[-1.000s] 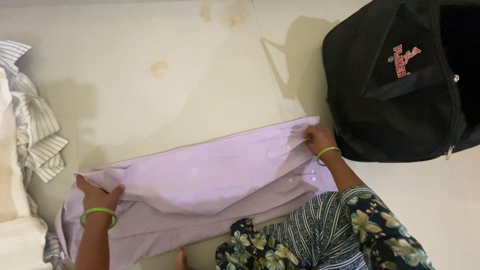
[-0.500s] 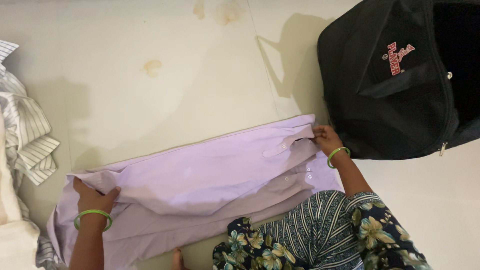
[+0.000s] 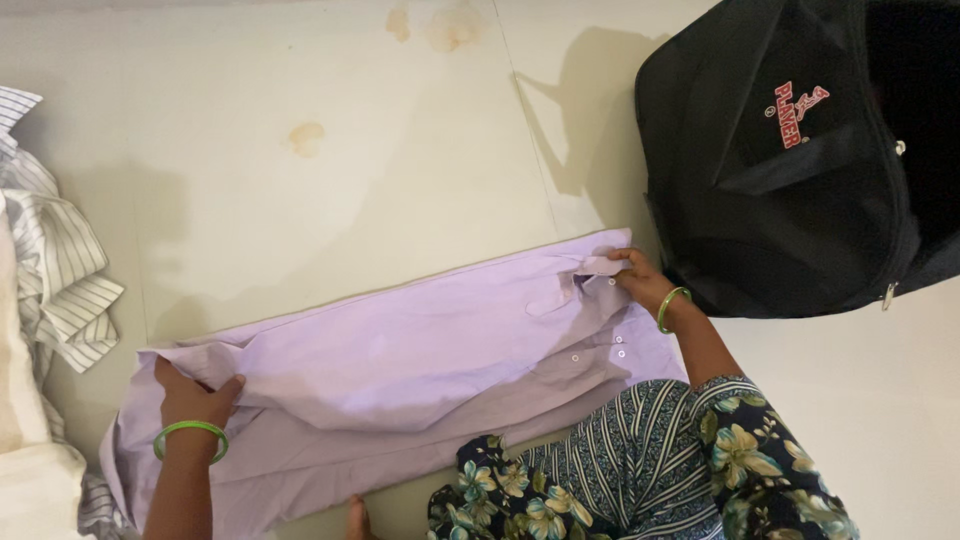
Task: The person folds a light purple collared shirt by smoothing it out on the floor, folding the sleeves inward, and then folding the body of the shirt into a square shape before picking it up to show the final folded state.
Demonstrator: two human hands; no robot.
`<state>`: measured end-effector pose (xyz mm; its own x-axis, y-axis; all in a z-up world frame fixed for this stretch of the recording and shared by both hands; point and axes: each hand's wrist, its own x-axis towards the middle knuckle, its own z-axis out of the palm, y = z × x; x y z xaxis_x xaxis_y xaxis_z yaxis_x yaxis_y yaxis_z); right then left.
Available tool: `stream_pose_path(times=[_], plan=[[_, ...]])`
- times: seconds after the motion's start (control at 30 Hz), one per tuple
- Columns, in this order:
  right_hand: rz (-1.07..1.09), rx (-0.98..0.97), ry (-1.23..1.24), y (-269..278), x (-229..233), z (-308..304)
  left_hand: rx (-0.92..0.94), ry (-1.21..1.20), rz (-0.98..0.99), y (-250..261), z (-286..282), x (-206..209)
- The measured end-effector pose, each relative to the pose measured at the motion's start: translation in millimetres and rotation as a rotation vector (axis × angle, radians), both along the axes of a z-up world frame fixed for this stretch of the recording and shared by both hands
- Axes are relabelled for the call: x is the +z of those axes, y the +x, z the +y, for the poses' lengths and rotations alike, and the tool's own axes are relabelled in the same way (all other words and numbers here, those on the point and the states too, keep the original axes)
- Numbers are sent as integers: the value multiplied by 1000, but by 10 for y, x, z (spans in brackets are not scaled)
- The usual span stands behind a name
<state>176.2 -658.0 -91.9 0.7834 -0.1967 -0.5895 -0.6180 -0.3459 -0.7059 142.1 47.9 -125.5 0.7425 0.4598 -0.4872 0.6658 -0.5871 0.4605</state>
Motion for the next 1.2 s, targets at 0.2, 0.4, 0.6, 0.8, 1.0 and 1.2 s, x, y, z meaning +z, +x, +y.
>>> stream_pose_path(times=[0.2, 0.4, 0.6, 0.8, 1.0, 1.2], plan=[[27, -4, 53, 9, -25, -32, 29, -15, 36, 4, -13, 17], [-124, -53, 87, 47, -323, -299, -73, 73, -87, -31, 49, -122], [-320, -82, -429, 107, -379, -222, 19, -2, 2, -16, 0, -21], [-269, -69, -793, 147, -444, -163, 12, 5, 27, -8, -6, -16], [-255, 48, -799, 153, -676, -346, -25, 16, -34, -25, -12, 14], [-209, -76, -550, 57, -562, -361, 16, -10, -7, -16, -31, 48]])
